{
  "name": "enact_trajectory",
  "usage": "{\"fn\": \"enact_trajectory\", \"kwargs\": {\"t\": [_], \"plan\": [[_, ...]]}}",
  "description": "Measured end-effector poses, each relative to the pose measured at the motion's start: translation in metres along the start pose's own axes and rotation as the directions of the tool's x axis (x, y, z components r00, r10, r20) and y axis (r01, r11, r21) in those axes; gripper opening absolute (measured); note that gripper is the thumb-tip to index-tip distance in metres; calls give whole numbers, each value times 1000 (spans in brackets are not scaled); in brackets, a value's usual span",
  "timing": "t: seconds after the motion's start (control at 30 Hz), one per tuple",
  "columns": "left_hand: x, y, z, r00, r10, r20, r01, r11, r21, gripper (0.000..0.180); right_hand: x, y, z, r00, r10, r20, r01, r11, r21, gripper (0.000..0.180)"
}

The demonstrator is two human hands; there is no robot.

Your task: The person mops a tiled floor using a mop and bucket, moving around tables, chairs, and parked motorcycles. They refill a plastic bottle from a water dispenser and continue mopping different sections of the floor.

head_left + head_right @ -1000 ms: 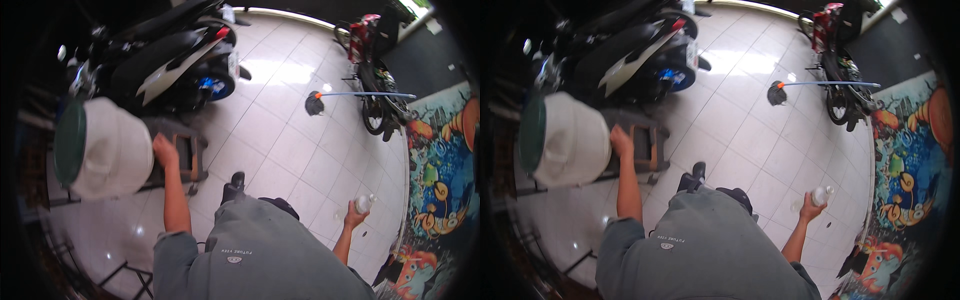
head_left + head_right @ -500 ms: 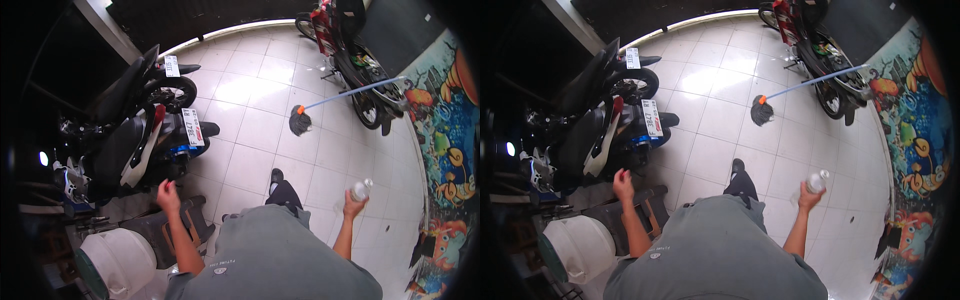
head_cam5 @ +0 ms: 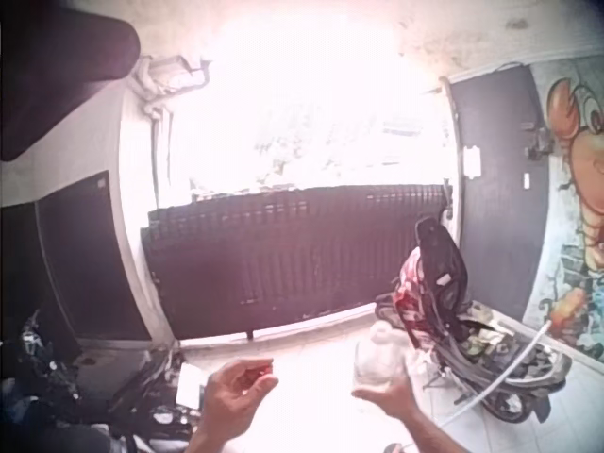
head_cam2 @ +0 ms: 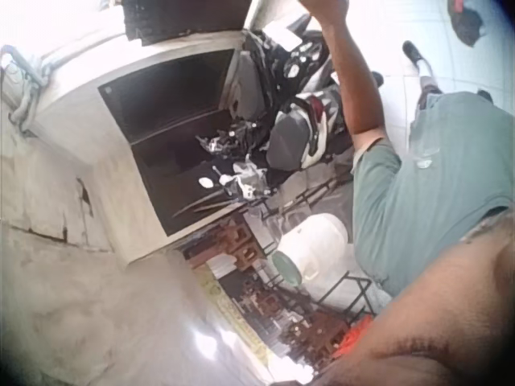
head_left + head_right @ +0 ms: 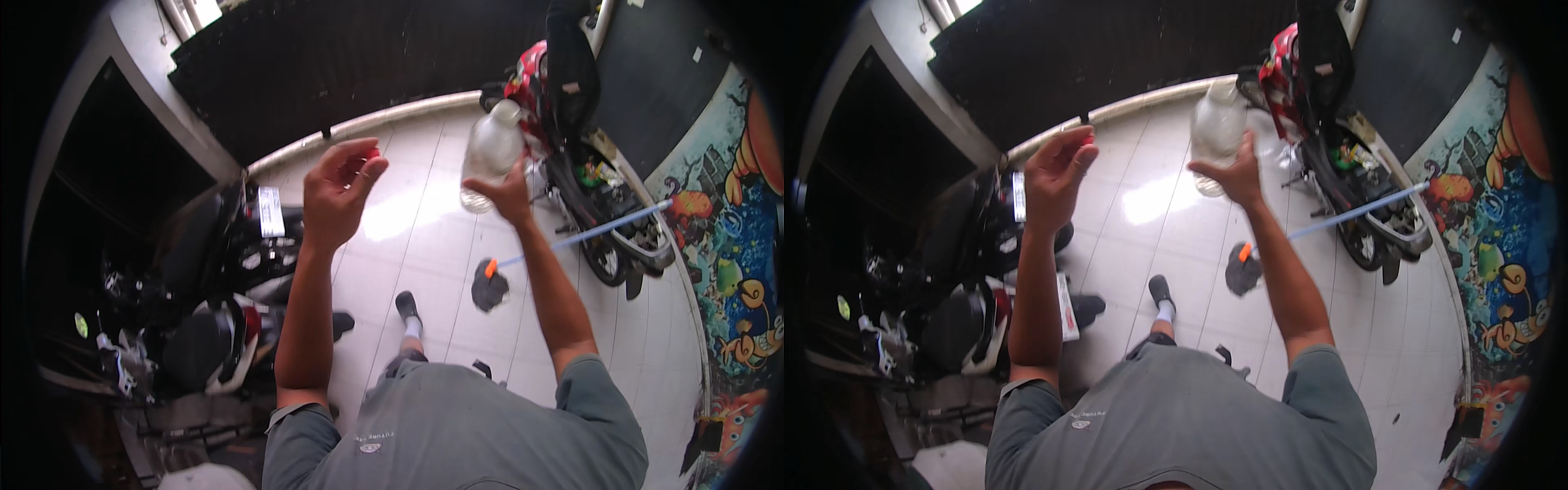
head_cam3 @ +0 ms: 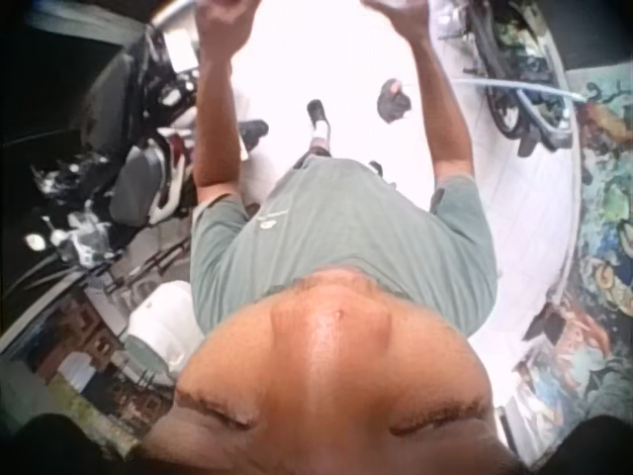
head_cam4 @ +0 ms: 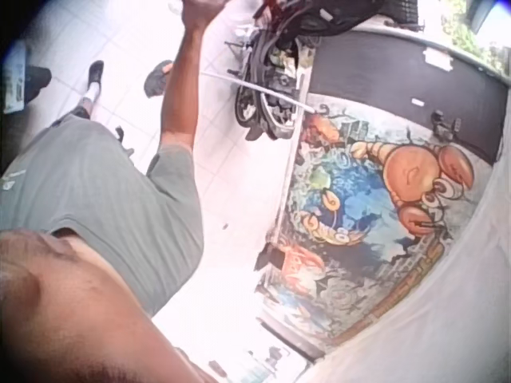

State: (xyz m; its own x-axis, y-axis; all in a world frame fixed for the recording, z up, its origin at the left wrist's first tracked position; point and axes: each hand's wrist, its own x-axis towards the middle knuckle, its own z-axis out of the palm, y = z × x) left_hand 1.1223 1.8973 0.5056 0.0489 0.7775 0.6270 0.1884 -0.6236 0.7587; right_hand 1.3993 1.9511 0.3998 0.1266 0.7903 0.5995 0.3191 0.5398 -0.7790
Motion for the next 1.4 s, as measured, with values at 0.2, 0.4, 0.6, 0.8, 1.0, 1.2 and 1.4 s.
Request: {"fn": "enact_trajectory", "kwargs": {"t": [0.2, 0.4, 0.6, 0.8, 1.0, 1.2, 1.4], "plan": [[135, -130, 20, 985, 43, 167, -79, 974, 212, 29, 70, 102, 125, 981, 156, 113, -129, 968, -216, 75], [241, -232, 2, 974, -23, 224, -65, 923, 379, 35, 160, 117, 214, 939, 219, 266, -129, 939, -318, 73], [341, -296, -38, 977, -66, 201, -74, 783, 617, 32, 261, 157, 284, 955, 95, 280, 32, 907, -419, 71], [433, -383, -126, 915, -143, 377, 31, 958, 286, 20, 369, 205, 382, 799, 109, 592, 0, 983, -182, 70], [491, -449, -261, 920, -253, 298, 211, 963, 167, 28, 469, 234, 537, 476, -146, 867, -167, 953, 252, 78], [486, -505, -331, 849, -374, -374, 412, 911, 25, 64, 510, 189, 683, 534, -192, 823, -4, 973, 230, 64], [514, -559, -420, 794, -285, -537, 391, 916, 92, 48, 537, 173, 811, 418, -296, 859, -5, 945, 328, 65]]}}
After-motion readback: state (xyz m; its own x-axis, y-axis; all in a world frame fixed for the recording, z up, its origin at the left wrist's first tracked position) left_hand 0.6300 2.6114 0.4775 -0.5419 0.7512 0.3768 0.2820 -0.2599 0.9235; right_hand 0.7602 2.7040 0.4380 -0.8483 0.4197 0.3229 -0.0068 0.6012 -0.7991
